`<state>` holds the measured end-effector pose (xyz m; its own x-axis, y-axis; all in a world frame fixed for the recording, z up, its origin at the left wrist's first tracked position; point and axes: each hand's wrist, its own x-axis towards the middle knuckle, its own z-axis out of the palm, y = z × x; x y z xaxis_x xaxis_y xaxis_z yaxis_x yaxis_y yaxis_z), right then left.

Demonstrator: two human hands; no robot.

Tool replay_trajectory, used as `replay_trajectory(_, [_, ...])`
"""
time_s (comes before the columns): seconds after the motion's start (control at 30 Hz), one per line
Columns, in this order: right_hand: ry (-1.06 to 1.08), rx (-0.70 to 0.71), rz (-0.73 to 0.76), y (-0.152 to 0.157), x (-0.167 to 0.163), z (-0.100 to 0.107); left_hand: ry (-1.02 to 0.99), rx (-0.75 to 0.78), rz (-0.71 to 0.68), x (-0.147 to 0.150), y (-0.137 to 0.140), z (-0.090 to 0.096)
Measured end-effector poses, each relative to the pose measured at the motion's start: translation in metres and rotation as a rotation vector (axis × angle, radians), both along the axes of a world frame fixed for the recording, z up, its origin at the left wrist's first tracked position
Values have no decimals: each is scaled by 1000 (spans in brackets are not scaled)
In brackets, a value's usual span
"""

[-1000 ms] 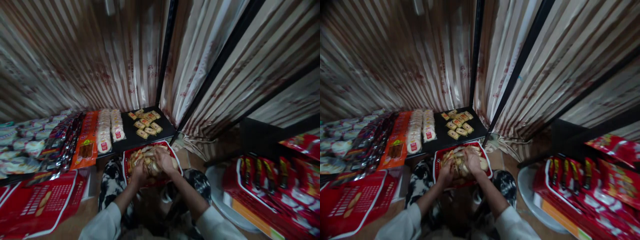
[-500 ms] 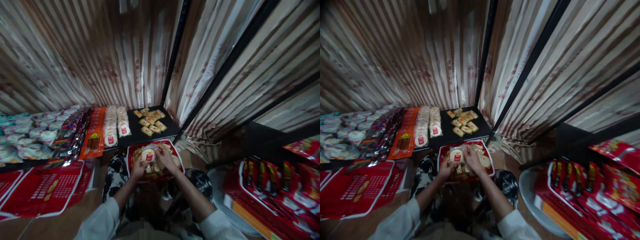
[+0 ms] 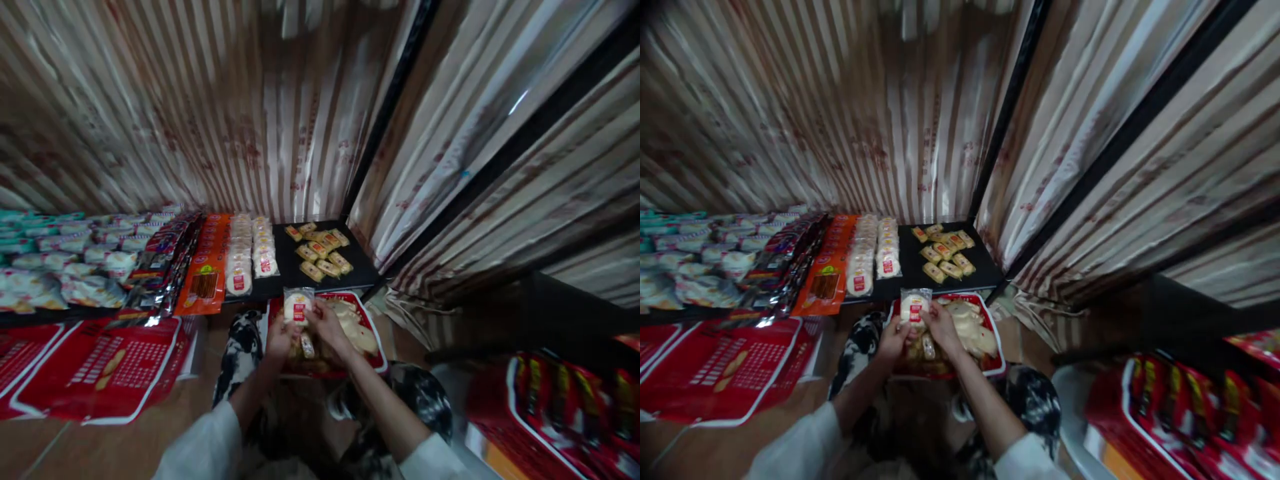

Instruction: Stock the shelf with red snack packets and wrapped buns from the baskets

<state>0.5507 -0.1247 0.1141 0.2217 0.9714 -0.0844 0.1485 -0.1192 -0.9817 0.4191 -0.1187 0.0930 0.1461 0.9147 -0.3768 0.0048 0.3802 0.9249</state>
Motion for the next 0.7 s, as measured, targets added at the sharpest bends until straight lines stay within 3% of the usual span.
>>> replay_trajectory(0.2, [-78, -83, 6, 32, -13, 2, 80, 47, 50, -14, 20, -9])
replay_trajectory(0.37, [-63, -85, 38, 66, -24, 5, 457, 427, 202, -27, 32, -5])
replay_trajectory(0.5, [-136, -74, 59, 97, -32, 4, 707, 633, 125, -28, 37, 10])
replay_trajectory(0.7, [-411, -94, 93, 130, -40, 5, 817, 703, 33, -25, 57, 20])
